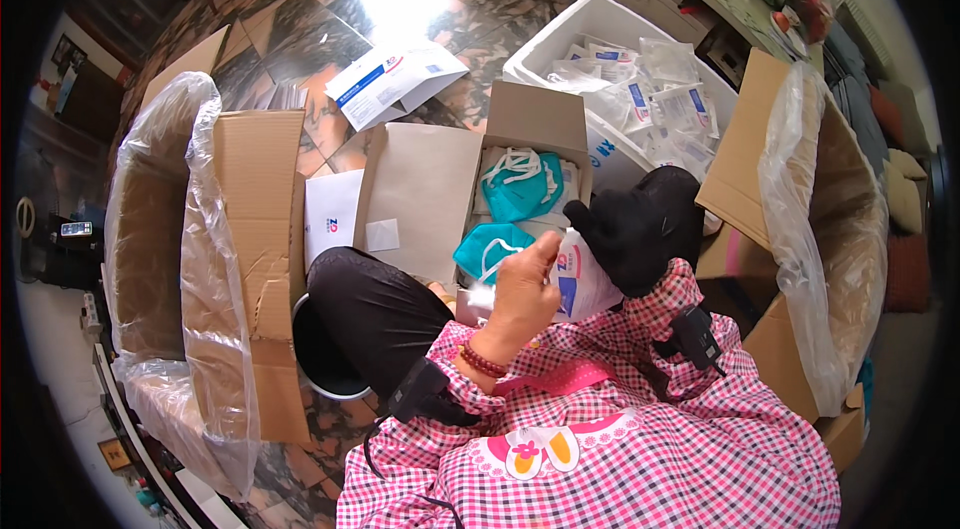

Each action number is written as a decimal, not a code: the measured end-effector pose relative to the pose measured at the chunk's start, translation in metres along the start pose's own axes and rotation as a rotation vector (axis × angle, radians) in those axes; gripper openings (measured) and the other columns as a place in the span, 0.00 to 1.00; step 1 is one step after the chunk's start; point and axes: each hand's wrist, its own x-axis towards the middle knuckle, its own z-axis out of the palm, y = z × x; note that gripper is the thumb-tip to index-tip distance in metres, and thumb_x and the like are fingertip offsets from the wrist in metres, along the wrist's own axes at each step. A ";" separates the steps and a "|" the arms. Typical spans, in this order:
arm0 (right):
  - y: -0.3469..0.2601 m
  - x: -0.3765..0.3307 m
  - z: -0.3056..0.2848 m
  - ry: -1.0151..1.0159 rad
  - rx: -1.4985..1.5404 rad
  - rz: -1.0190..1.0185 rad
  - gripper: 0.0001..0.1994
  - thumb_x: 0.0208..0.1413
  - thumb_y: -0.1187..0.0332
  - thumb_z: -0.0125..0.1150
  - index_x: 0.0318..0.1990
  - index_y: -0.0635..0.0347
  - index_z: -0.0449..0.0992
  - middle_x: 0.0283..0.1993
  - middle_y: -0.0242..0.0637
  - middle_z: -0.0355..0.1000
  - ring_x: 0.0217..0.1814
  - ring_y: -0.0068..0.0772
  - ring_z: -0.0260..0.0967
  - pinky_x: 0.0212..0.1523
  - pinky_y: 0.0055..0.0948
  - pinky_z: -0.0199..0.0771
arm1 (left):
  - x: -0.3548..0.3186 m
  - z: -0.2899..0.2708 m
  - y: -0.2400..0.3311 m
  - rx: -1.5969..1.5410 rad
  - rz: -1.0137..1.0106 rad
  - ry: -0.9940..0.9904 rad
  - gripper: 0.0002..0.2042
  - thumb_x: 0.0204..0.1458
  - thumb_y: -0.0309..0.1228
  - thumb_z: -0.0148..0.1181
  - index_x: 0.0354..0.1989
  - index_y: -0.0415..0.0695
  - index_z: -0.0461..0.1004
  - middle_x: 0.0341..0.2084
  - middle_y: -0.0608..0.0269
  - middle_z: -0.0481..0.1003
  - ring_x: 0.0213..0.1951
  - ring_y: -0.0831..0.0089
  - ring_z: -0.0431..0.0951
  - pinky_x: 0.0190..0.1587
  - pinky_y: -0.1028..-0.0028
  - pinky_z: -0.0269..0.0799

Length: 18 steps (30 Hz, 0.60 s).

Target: Sorting, untangling, and organizing green face masks before packing them into plastic bags and cardboard boxes.

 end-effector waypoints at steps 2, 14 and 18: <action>0.004 0.002 0.001 -0.044 -0.085 -0.032 0.16 0.57 0.59 0.66 0.22 0.58 0.77 0.16 0.39 0.66 0.19 0.42 0.67 0.24 0.43 0.64 | 0.000 -0.007 -0.001 -0.057 -0.019 0.012 0.07 0.50 0.15 0.58 0.32 0.40 0.68 0.18 0.61 0.70 0.21 0.69 0.71 0.29 0.76 0.65; 0.019 -0.012 0.007 -0.484 0.266 0.196 0.18 0.49 0.52 0.72 0.34 0.60 0.82 0.27 0.47 0.76 0.27 0.48 0.76 0.30 0.38 0.73 | 0.007 -0.041 -0.004 -0.617 -0.301 0.197 0.16 0.54 0.19 0.66 0.45 0.43 0.66 0.30 0.70 0.73 0.31 0.84 0.74 0.36 0.83 0.71; 0.022 -0.006 -0.009 -0.851 0.304 0.264 0.21 0.50 0.52 0.71 0.40 0.63 0.82 0.32 0.52 0.78 0.33 0.51 0.77 0.36 0.39 0.75 | 0.002 -0.045 -0.009 -0.706 -0.477 0.003 0.16 0.52 0.19 0.68 0.46 0.44 0.70 0.28 0.72 0.72 0.36 0.84 0.75 0.38 0.83 0.71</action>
